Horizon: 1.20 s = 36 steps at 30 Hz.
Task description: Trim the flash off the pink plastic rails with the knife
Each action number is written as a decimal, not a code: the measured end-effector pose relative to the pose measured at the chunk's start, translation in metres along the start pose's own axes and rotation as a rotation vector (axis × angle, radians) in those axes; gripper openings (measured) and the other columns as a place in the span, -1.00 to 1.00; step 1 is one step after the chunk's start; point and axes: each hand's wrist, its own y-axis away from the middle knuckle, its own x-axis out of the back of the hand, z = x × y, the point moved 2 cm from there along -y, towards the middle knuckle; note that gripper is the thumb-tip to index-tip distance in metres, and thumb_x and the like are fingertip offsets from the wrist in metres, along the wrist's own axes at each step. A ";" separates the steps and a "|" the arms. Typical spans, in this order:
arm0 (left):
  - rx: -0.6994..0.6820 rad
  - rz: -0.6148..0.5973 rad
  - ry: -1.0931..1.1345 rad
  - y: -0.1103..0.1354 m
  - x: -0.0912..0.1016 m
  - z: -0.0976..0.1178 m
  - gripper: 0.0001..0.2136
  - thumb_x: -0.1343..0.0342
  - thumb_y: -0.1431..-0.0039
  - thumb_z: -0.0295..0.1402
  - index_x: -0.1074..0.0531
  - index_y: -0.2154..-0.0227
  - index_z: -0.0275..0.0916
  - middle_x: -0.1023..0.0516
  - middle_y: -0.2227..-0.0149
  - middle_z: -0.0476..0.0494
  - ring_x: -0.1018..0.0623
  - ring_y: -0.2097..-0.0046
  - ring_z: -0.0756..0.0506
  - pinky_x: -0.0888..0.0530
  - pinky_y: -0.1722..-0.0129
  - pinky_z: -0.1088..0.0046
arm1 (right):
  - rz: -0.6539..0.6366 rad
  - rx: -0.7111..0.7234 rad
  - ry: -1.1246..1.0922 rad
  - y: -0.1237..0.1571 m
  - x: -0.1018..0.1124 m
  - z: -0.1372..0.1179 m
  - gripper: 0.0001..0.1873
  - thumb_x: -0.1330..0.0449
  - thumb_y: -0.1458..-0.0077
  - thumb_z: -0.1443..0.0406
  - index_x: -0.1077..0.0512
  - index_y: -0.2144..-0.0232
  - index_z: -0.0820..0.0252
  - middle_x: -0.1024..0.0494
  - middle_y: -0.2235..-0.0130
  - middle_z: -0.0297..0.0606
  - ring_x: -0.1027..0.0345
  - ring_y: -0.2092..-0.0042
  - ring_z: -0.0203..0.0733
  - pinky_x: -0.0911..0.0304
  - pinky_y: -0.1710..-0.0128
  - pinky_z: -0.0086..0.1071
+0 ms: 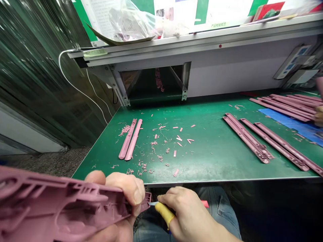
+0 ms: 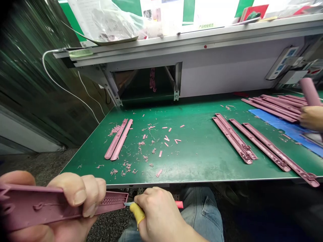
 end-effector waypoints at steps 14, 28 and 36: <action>0.048 0.098 0.175 -0.014 0.021 -0.002 -0.72 0.03 -0.25 -0.08 -0.31 -0.01 0.21 -0.47 0.46 0.15 -0.30 0.61 0.08 -0.35 0.59 0.49 | 0.209 -0.029 -0.518 0.001 0.010 0.019 -0.77 0.00 -0.28 0.25 -0.44 0.27 0.14 -0.47 0.44 -0.36 -0.31 0.42 -0.29 -0.18 0.40 -0.47; 0.114 0.388 0.311 -0.048 0.034 0.003 -0.74 0.05 -0.27 -0.12 -0.41 0.09 -0.03 -0.32 0.45 0.08 -0.16 0.61 0.13 -0.27 0.72 0.67 | 0.382 -0.337 -1.153 -0.007 -0.015 0.024 -0.62 -0.17 -0.14 0.02 -0.40 0.47 0.20 -0.47 0.49 -0.31 -0.31 0.45 -0.29 -0.24 0.36 -0.42; 0.107 0.557 -0.087 -0.049 0.058 -0.043 -0.75 -0.09 -0.21 -0.24 -0.39 0.05 -0.07 -0.41 0.13 -0.04 -0.47 0.18 0.04 -0.48 0.25 0.57 | 0.294 0.193 -0.746 -0.015 -0.004 0.004 -0.76 -0.26 -0.06 0.14 -0.48 0.39 0.21 -0.48 0.46 -0.30 -0.31 0.45 -0.28 -0.23 0.40 -0.45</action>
